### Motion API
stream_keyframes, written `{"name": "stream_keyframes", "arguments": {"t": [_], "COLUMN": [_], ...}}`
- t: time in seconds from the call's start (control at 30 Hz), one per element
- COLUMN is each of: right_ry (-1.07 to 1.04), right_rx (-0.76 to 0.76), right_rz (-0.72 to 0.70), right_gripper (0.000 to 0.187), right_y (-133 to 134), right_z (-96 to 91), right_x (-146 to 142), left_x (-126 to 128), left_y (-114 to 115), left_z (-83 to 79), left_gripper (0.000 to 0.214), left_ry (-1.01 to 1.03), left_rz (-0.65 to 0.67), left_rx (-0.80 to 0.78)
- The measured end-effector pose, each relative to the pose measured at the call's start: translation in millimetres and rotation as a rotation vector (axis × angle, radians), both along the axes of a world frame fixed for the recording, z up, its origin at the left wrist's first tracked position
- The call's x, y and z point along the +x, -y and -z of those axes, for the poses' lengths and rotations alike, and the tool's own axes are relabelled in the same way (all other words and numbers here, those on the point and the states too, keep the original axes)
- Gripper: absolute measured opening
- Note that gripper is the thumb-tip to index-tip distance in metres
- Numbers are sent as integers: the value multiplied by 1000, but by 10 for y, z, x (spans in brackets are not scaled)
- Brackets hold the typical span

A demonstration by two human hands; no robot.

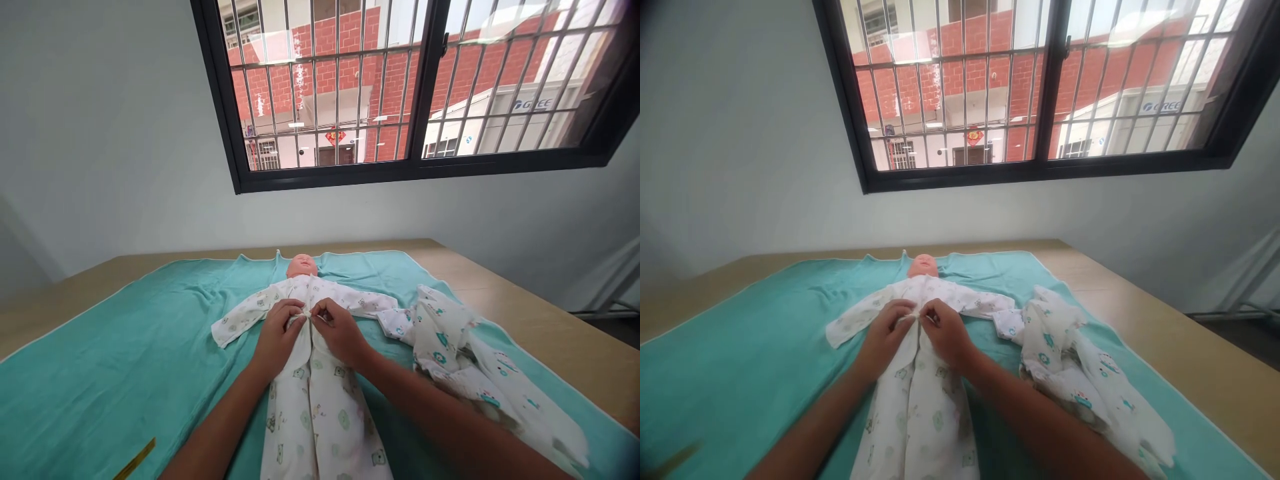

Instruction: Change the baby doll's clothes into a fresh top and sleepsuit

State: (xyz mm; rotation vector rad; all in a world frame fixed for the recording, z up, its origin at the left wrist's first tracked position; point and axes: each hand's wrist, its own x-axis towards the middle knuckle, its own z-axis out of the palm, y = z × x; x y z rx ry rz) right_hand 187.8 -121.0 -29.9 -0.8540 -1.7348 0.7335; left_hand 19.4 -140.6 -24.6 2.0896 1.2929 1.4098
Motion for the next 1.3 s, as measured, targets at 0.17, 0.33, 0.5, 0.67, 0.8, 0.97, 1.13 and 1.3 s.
{"name": "stream_keyframes", "arguments": {"t": [0.17,0.33,0.5,0.67,0.8,0.97,1.13,1.3], "right_ry": [29,86,59,33,49,71,117,122], "right_rx": [55,135,153,101,81,91,148,173], "right_rz": [43,55,59,66,71,65,51,56], "right_gripper": [9,7,6,4,4,4,6,6], "right_y": [17,4,18,16,8,14,18,33], "right_z": [40,27,23,33,36,33,38,26], "right_x": [-20,12,5,-12,-18,-21,-19,-21], "left_x": [6,-14,-28,-33,-32,-18,-8,14], "left_y": [5,6,-4,-2,20,35,37,-19], "left_z": [6,17,40,71,30,-29,-1,-8], "left_gripper": [11,16,17,17,16,12,10,11], "left_ry": [13,-29,-115,-293,-466,-575,-520,-172], "left_rz": [-1,0,-32,-108,-159,-193,-230,-107], "left_rx": [9,22,114,352,515,591,532,194]}}
